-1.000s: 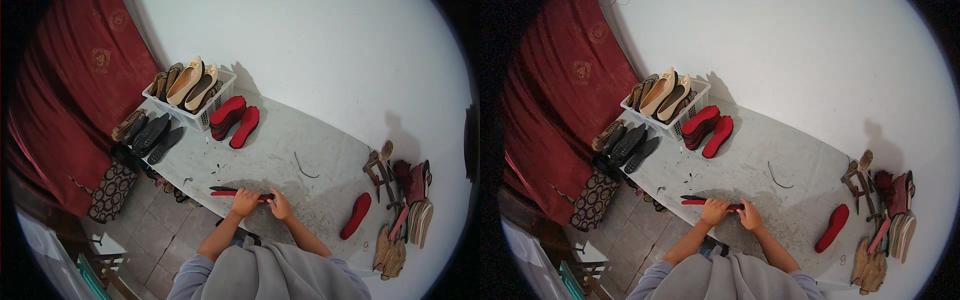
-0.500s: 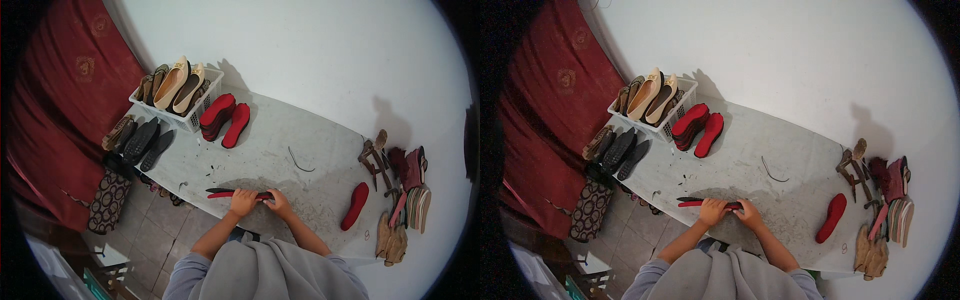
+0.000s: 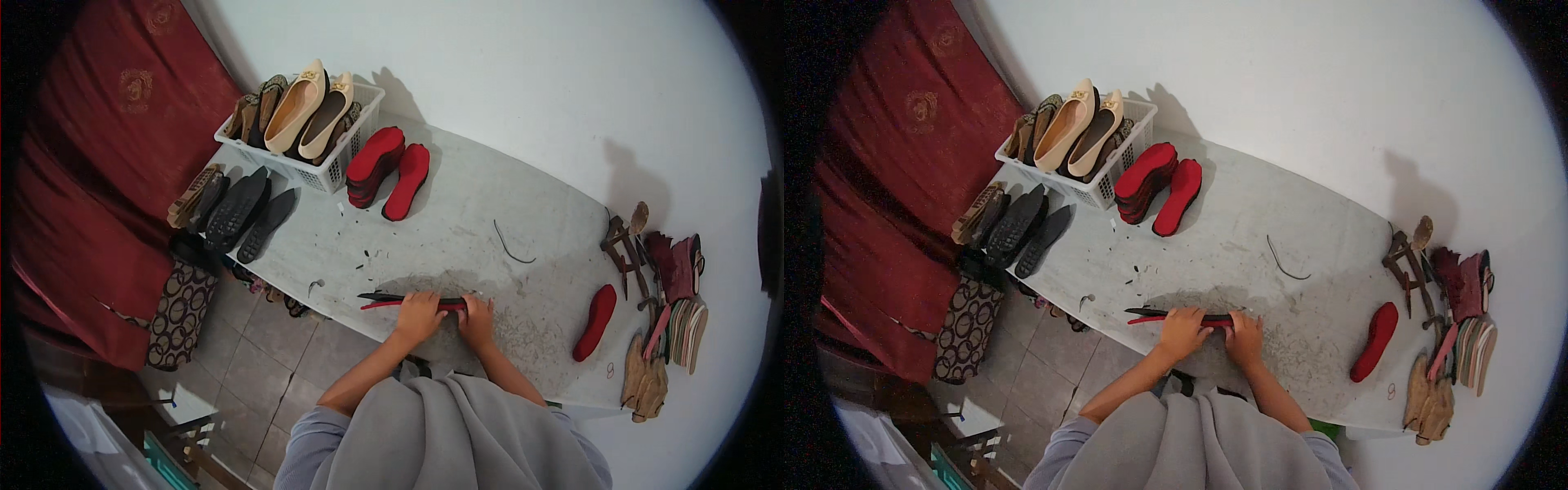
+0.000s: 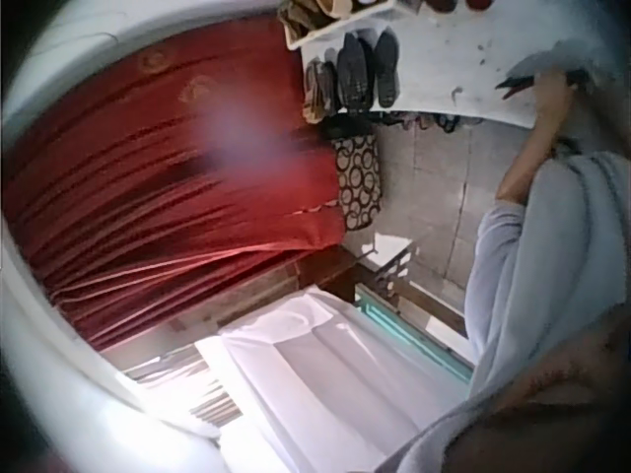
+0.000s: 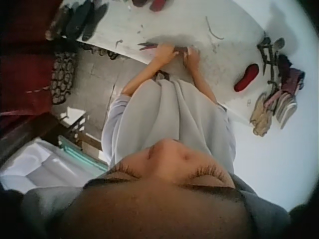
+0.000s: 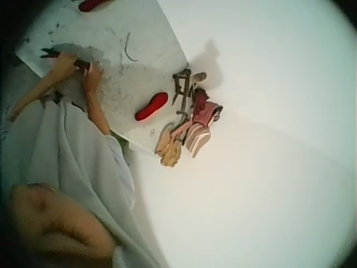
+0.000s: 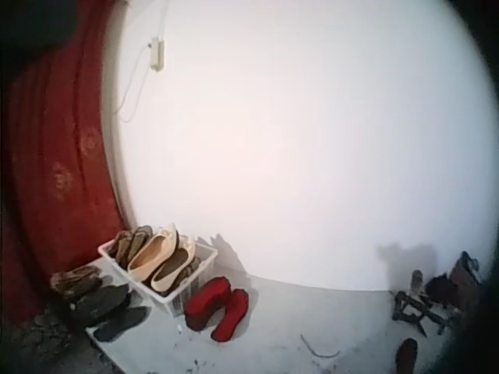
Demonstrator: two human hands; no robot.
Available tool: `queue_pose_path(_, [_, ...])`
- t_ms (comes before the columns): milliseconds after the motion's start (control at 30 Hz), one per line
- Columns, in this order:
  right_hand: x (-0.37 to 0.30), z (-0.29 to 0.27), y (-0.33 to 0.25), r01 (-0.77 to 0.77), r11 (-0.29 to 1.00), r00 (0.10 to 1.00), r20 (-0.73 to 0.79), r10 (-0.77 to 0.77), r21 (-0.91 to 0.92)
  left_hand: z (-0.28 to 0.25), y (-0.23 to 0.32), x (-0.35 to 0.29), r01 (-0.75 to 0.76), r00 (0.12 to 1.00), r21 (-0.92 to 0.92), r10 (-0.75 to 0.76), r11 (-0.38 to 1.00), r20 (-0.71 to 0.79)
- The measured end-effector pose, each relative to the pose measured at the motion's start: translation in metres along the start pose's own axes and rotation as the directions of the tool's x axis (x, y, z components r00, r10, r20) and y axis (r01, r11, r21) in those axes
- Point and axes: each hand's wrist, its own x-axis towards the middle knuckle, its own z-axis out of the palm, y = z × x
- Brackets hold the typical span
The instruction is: The person aligns shoe soles and shoe uppers by hand on a work table, checking their fit.
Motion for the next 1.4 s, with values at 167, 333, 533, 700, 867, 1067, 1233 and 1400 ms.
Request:
queue_pose_path(167, [0.001,-0.001,-0.003,-0.052,0.998,0.998,-0.049,0.051,-0.029,-0.014,-0.021,-0.011,0.012,0.984,0.170,0.019,0.985,-0.180])
queue_pose_path(333, [0.012,-0.022,-0.022,0.084,0.996,0.992,-0.091,-0.082,0.012,-0.009,-0.034,-0.012,-0.032,0.994,0.178,0.050,0.983,-0.096])
queue_pose_path(533, [0.031,-0.009,-0.029,0.346,0.934,0.938,-0.014,-0.346,0.086,-0.006,-0.035,-0.008,-0.077,0.989,0.157,0.095,0.985,-0.114])
queue_pose_path(700, [0.030,0.004,-0.030,0.390,0.920,0.921,0.020,-0.389,-0.039,-0.019,-0.054,-0.007,-0.058,0.993,-0.043,0.053,0.997,-0.110])
queue_pose_path(867, [0.038,-0.011,-0.047,0.381,0.925,0.915,0.151,-0.374,-0.015,-0.027,-0.062,-0.020,-0.026,0.989,-0.014,0.023,1.000,-0.143])
queue_pose_path(1067, [0.066,0.008,-0.072,0.371,0.928,0.867,0.340,-0.363,0.045,-0.013,-0.070,-0.020,0.014,0.963,-0.055,-0.028,0.998,-0.269])
queue_pose_path(1233, [0.056,0.015,-0.067,0.376,0.926,0.884,0.314,-0.346,-0.040,-0.023,-0.070,-0.027,0.049,0.970,-0.142,-0.080,0.989,-0.228])
queue_pose_path(1400, [0.055,0.018,-0.071,0.380,0.916,0.903,0.266,-0.337,-0.128,-0.031,-0.086,-0.045,0.197,0.957,-0.315,-0.253,0.928,-0.146])
